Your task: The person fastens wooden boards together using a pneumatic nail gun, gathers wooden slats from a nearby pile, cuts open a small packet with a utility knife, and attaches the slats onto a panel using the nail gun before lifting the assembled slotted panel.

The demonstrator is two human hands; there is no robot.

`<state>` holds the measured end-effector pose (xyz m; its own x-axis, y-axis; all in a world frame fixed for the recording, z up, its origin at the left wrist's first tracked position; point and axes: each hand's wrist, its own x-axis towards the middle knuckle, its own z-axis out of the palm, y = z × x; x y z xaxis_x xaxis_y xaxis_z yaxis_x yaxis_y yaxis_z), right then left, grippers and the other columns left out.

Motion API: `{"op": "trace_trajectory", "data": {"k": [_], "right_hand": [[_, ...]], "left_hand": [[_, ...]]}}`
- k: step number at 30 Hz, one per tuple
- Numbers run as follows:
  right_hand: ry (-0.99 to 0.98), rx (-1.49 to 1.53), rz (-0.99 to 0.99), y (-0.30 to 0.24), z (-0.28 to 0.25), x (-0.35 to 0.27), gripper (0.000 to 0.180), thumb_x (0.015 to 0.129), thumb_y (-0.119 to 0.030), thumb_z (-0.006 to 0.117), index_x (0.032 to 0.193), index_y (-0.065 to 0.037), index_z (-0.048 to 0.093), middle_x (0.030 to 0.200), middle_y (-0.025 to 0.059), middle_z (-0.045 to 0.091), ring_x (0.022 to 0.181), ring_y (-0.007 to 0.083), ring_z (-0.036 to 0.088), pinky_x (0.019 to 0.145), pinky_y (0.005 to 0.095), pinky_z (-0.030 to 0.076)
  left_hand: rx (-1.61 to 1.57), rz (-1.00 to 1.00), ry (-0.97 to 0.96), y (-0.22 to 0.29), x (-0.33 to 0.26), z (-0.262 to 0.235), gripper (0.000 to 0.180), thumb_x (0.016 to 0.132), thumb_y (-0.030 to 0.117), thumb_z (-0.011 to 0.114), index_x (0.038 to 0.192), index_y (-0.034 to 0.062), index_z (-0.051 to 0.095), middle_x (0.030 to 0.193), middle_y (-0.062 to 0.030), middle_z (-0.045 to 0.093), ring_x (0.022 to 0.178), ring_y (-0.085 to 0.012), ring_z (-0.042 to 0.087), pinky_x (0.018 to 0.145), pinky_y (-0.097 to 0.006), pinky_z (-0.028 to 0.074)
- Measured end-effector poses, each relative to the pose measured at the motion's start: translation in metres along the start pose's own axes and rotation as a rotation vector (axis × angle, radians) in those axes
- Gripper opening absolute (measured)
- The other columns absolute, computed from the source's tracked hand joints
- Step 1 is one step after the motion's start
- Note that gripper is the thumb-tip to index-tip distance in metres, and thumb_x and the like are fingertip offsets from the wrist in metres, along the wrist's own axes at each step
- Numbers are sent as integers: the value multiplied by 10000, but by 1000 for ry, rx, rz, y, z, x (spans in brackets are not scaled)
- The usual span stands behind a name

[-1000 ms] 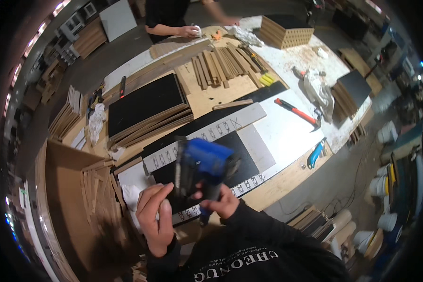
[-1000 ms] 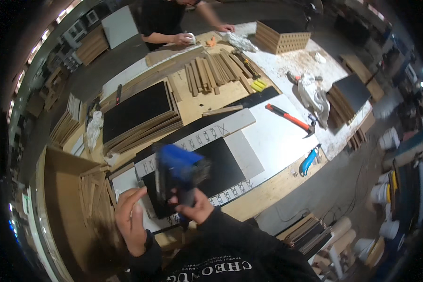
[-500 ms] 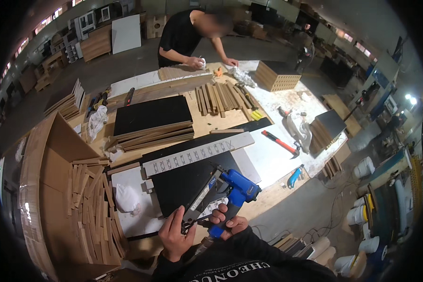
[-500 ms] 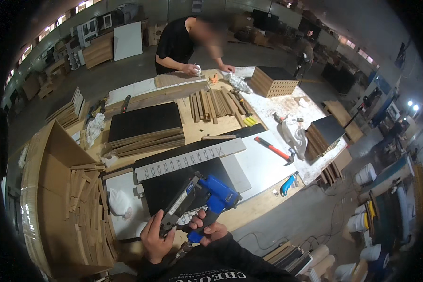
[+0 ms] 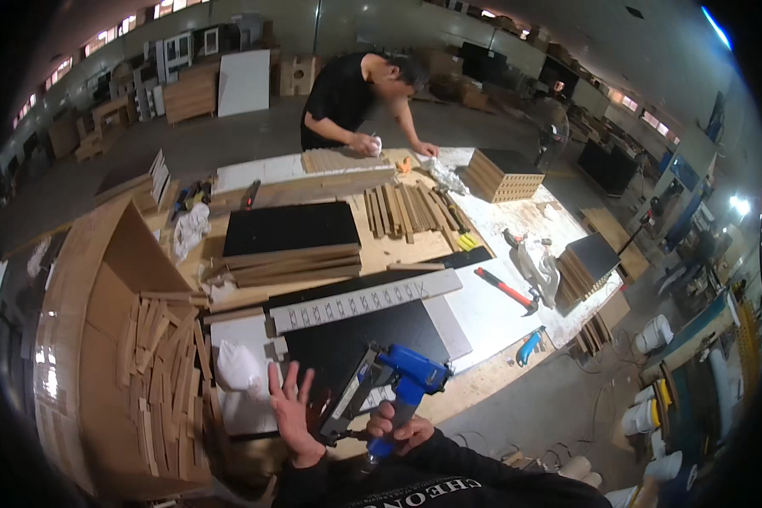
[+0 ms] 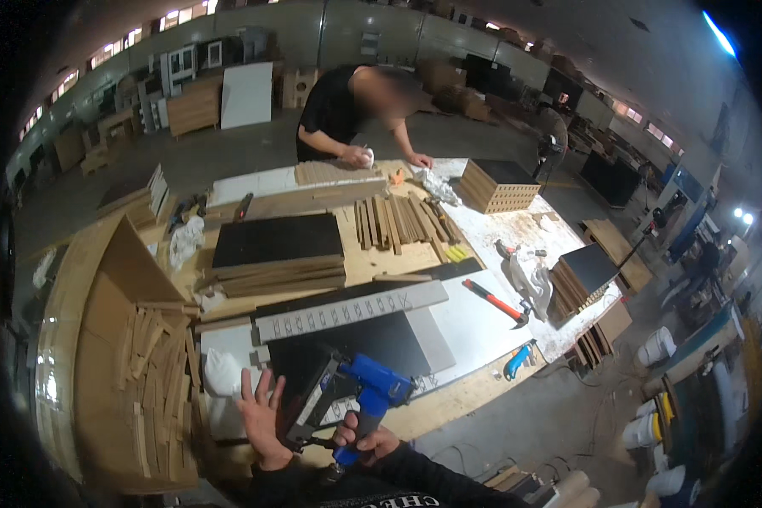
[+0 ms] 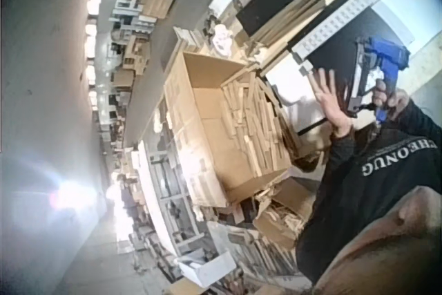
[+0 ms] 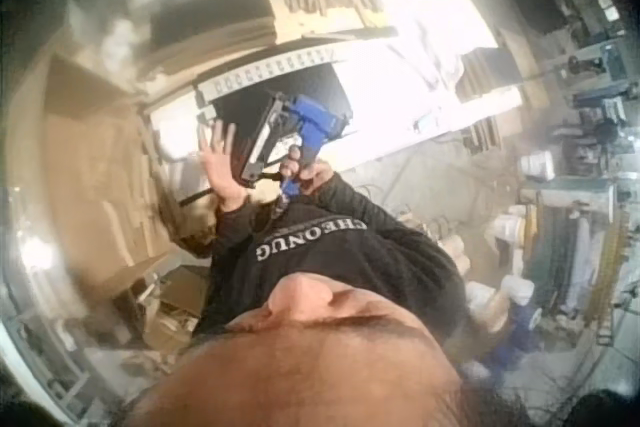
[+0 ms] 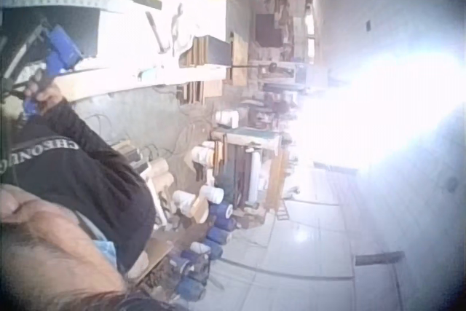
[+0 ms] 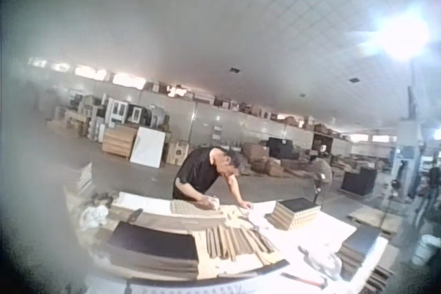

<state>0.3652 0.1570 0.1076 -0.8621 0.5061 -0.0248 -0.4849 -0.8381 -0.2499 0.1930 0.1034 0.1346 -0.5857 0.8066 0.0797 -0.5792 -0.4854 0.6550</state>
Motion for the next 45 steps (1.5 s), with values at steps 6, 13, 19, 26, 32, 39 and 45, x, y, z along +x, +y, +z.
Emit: {"op": "trace_trajectory", "data": {"k": [6, 13, 19, 26, 32, 39, 45], "right_hand": [[-71, -91, 50, -10, -5, 7, 442, 595, 67, 571, 990, -90, 452, 872, 57, 486, 930, 228, 480, 858, 361, 371], [-163, -960, 196, -17, 4, 20, 498, 799, -85, 586, 1243, -24, 366, 1133, 87, 493, 1096, 209, 465, 943, 325, 352], [-505, -1747, -107, -39, 15, 30, 573, 738, -156, 616, 1248, -14, 398, 1171, 210, 468, 1048, 380, 477, 899, 428, 396], [316, -1854, -387, -201, -64, 21, 429, 715, -201, 685, 1106, -66, 573, 988, 123, 600, 862, 254, 602, 740, 337, 491], [564, -1833, -149, -257, -154, 52, 411, 742, -227, 656, 1090, -21, 579, 955, 178, 625, 849, 292, 617, 756, 340, 485], [597, -1493, 26, -262, -170, 71, 253, 744, -107, 662, 991, -55, 647, 834, 112, 656, 772, 227, 646, 707, 285, 492], [630, -1444, 29, -271, -158, 71, 234, 740, -131, 654, 959, -48, 655, 835, 134, 651, 727, 249, 633, 696, 305, 489]], "left_hand": [[459, 97, 90, -11, -3, -16, 657, 873, 379, 473, 1386, 78, 194, 1357, -167, 305, 1193, -272, 384, 973, -395, 322], [1340, 285, -143, 24, -31, 72, 703, 709, 418, 703, 1197, -23, 456, 1077, -238, 549, 933, -298, 566, 724, -358, 461], [1377, 80, -64, 5, -16, 56, 221, 781, 83, 598, 964, -40, 590, 785, -78, 628, 704, -191, 591, 694, -323, 466], [1168, -175, 98, 85, 15, 56, 252, 783, 169, 606, 983, 45, 513, 680, -10, 510, 606, -114, 494, 585, -245, 442], [1590, 260, 334, 110, 65, 165, 254, 834, 191, 585, 1014, 14, 561, 900, -76, 587, 820, -144, 561, 633, -279, 481], [1537, -106, 199, 17, 134, 217, 226, 764, 150, 655, 907, 2, 561, 663, -45, 559, 544, -127, 525, 508, -247, 444], [1649, -536, -46, -71, 175, 176, 309, 758, 97, 677, 1005, -15, 529, 733, -42, 595, 614, -102, 581, 525, -233, 481]]}}
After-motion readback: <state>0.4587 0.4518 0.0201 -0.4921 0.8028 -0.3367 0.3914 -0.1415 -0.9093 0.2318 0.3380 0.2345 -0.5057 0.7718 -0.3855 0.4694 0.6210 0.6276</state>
